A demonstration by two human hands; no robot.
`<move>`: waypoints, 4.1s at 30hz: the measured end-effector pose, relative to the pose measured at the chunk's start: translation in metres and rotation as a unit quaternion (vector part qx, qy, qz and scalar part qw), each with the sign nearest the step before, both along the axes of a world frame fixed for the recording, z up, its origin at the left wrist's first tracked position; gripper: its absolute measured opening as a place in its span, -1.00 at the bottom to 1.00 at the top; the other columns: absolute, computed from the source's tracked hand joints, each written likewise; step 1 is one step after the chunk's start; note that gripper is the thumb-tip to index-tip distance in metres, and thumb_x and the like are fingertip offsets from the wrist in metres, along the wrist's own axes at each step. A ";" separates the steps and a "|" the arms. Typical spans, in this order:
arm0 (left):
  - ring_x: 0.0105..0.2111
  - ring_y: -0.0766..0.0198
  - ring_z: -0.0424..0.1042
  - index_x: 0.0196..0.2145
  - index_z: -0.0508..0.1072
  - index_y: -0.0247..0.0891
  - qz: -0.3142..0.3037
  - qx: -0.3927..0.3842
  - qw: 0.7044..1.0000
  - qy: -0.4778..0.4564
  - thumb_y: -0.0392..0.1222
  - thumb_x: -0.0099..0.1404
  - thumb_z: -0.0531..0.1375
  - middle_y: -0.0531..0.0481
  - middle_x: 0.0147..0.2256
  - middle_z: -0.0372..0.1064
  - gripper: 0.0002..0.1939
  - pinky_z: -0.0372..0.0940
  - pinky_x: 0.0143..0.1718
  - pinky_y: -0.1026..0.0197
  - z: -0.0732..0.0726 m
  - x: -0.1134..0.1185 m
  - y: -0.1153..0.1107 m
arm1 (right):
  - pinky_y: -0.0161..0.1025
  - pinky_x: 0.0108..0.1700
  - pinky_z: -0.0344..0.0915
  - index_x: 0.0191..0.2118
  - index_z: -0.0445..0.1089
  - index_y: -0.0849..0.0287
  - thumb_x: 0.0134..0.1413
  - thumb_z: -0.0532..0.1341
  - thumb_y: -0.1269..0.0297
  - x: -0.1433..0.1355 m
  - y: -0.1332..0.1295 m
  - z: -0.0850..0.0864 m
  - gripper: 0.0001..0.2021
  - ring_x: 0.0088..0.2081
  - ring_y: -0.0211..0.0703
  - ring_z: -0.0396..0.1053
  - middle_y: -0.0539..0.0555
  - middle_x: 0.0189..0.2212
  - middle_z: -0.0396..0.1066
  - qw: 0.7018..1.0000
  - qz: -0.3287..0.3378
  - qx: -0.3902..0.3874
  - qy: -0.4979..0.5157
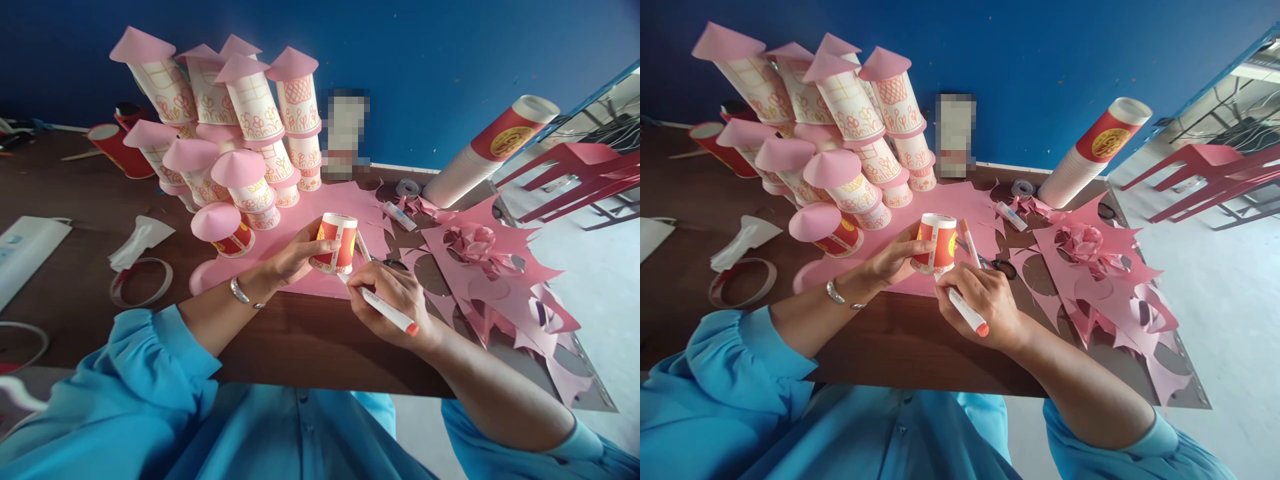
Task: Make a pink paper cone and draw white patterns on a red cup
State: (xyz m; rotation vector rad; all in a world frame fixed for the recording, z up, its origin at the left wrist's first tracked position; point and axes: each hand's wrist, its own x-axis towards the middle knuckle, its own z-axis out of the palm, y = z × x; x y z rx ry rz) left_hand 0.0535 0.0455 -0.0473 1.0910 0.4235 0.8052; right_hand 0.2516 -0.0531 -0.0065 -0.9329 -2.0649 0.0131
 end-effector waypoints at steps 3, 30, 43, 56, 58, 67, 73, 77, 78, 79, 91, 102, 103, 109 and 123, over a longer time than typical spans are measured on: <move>-0.21 0.13 0.60 0.00 0.57 -0.22 -0.011 0.003 1.000 -0.013 0.01 0.34 0.48 -0.10 -0.19 0.61 -0.61 0.46 -0.21 0.16 0.002 0.001 0.000 | -0.33 -0.45 0.34 -0.21 0.36 0.04 0.37 0.24 0.47 0.001 0.000 0.002 -0.85 -0.51 -0.28 0.52 -0.10 -0.46 0.56 1.000 -0.007 -0.012 -0.004; -0.28 0.16 0.59 -0.09 0.58 -0.24 0.013 -0.084 0.990 -0.115 -0.02 0.30 0.47 -0.04 -0.26 0.63 -0.67 0.43 -0.18 0.13 0.002 0.004 0.004 | -0.26 -0.28 0.59 -0.01 0.42 0.04 0.43 0.31 0.40 0.006 0.002 0.002 -0.86 -0.30 -0.13 0.70 0.03 -0.26 0.68 0.998 -0.007 0.043 0.052; -0.10 0.02 0.66 0.26 0.53 -0.20 0.029 -0.072 0.997 -0.029 0.06 0.29 0.55 -0.15 -0.10 0.66 -0.32 0.49 -0.07 0.07 0.006 0.000 -0.003 | -0.27 -0.22 0.62 -0.02 0.40 0.10 0.45 0.30 0.44 0.001 0.000 0.001 -0.88 -0.31 -0.14 0.70 0.05 -0.32 0.66 0.998 0.034 0.055 0.027; -0.06 0.00 0.66 -0.03 0.64 -0.27 0.022 -0.063 0.998 -0.010 -0.03 0.30 0.48 -0.18 -0.10 0.68 -0.63 0.51 -0.02 0.06 0.012 -0.002 -0.004 | -0.33 -0.37 0.51 -0.13 0.38 0.05 0.32 0.29 0.54 0.002 0.002 0.003 -0.80 -0.47 -0.24 0.59 -0.06 -0.41 0.62 0.998 0.001 0.058 0.024; -0.06 0.00 0.65 -0.01 0.64 -0.28 0.020 -0.065 0.998 -0.006 -0.03 0.29 0.48 -0.19 -0.10 0.68 -0.61 0.52 -0.02 0.04 0.012 -0.002 -0.004 | -0.32 -0.39 0.50 -0.14 0.38 0.06 0.33 0.29 0.54 0.002 0.002 0.002 -0.80 -0.47 -0.23 0.59 -0.05 -0.41 0.61 0.998 0.007 0.056 0.024; -0.04 -0.01 0.65 0.03 0.65 -0.28 0.017 -0.057 0.998 -0.006 -0.05 0.28 0.48 -0.19 -0.06 0.68 -0.59 0.53 0.00 0.02 0.008 -0.002 -0.003 | -0.31 -0.41 0.47 -0.14 0.42 0.05 0.33 0.29 0.52 0.002 0.002 0.000 -0.82 -0.48 -0.22 0.58 -0.07 -0.43 0.59 0.998 0.009 0.056 0.021; -0.06 0.02 0.64 0.01 0.67 -0.28 0.017 -0.060 0.998 -0.008 -0.05 0.29 0.49 -0.19 -0.06 0.67 -0.60 0.54 -0.03 0.05 0.009 -0.002 -0.003 | -0.31 -0.41 0.47 -0.14 0.41 0.04 0.37 0.27 0.51 0.001 0.002 0.000 -0.83 -0.47 -0.22 0.58 -0.07 -0.43 0.58 0.999 0.010 0.050 0.020; -0.02 -0.04 0.65 0.02 0.66 -0.29 0.012 -0.052 0.999 -0.006 -0.05 0.32 0.47 -0.23 -0.03 0.67 -0.61 0.54 -0.02 0.02 0.007 -0.003 -0.003 | -0.31 -0.41 0.48 -0.13 0.39 0.03 0.38 0.26 0.51 0.001 0.002 0.000 -0.83 -0.47 -0.23 0.59 -0.08 -0.43 0.58 0.999 0.013 0.044 0.017; -0.02 -0.04 0.65 0.02 0.66 -0.30 0.011 -0.051 0.999 -0.006 -0.05 0.32 0.47 -0.24 -0.03 0.67 -0.61 0.54 -0.02 0.03 0.006 -0.003 -0.003 | -0.32 -0.42 0.47 -0.13 0.38 0.04 0.38 0.26 0.51 0.001 0.002 0.000 -0.83 -0.47 -0.23 0.59 -0.08 -0.43 0.58 0.999 0.013 0.045 0.016; -0.03 -0.04 0.65 0.02 0.65 -0.30 0.009 -0.051 0.999 -0.008 -0.05 0.32 0.47 -0.25 -0.03 0.67 -0.61 0.54 -0.03 0.03 0.006 -0.003 -0.002 | -0.32 -0.42 0.46 -0.13 0.38 0.04 0.38 0.26 0.51 0.001 0.002 0.000 -0.83 -0.47 -0.23 0.59 -0.08 -0.43 0.58 0.999 0.013 0.045 0.015; -0.04 -0.02 0.66 0.01 0.67 -0.29 0.012 -0.047 0.999 -0.013 -0.06 0.31 0.47 -0.24 -0.03 0.68 -0.62 0.55 -0.04 0.06 0.005 -0.003 -0.003 | -0.31 -0.39 0.49 -0.13 0.40 0.04 0.36 0.27 0.52 0.002 0.003 -0.002 -0.82 -0.46 -0.21 0.60 -0.08 -0.43 0.59 0.999 0.011 0.040 0.009; -0.10 0.03 0.63 0.00 0.67 -0.29 0.004 -0.032 0.999 -0.011 -0.05 0.31 0.45 -0.24 -0.05 0.67 -0.63 0.54 -0.10 0.08 0.010 -0.002 -0.003 | -0.32 -0.44 0.44 -0.15 0.37 0.04 0.35 0.26 0.53 0.001 0.001 0.000 -0.81 -0.47 -0.24 0.59 -0.07 -0.41 0.60 0.999 0.010 0.033 0.011; -0.10 0.03 0.63 0.00 0.67 -0.29 0.006 -0.032 0.999 -0.009 -0.04 0.31 0.44 -0.24 -0.05 0.67 -0.63 0.54 -0.09 0.08 0.010 -0.002 -0.003 | -0.32 -0.43 0.45 -0.15 0.38 0.04 0.34 0.27 0.53 0.000 0.001 0.000 -0.81 -0.47 -0.23 0.59 -0.07 -0.41 0.60 0.999 0.010 0.033 0.012; -0.10 0.03 0.63 0.01 0.66 -0.28 0.007 -0.036 0.999 -0.009 -0.04 0.30 0.45 -0.23 -0.05 0.66 -0.61 0.54 -0.09 0.08 0.008 -0.001 -0.003 | -0.30 -0.37 0.51 -0.14 0.41 0.03 0.32 0.28 0.53 0.001 0.002 -0.001 -0.80 -0.45 -0.20 0.61 -0.09 -0.43 0.59 0.999 0.004 0.031 0.005; -0.08 0.04 0.61 0.02 0.69 -0.28 0.002 -0.041 0.999 -0.010 -0.06 0.32 0.45 -0.19 -0.05 0.65 -0.63 0.55 -0.07 0.08 0.008 -0.003 -0.004 | -0.31 -0.45 0.43 -0.17 0.37 0.04 0.32 0.27 0.55 0.001 0.001 0.003 -0.80 -0.49 -0.23 0.56 -0.08 -0.44 0.57 0.999 0.004 0.046 0.010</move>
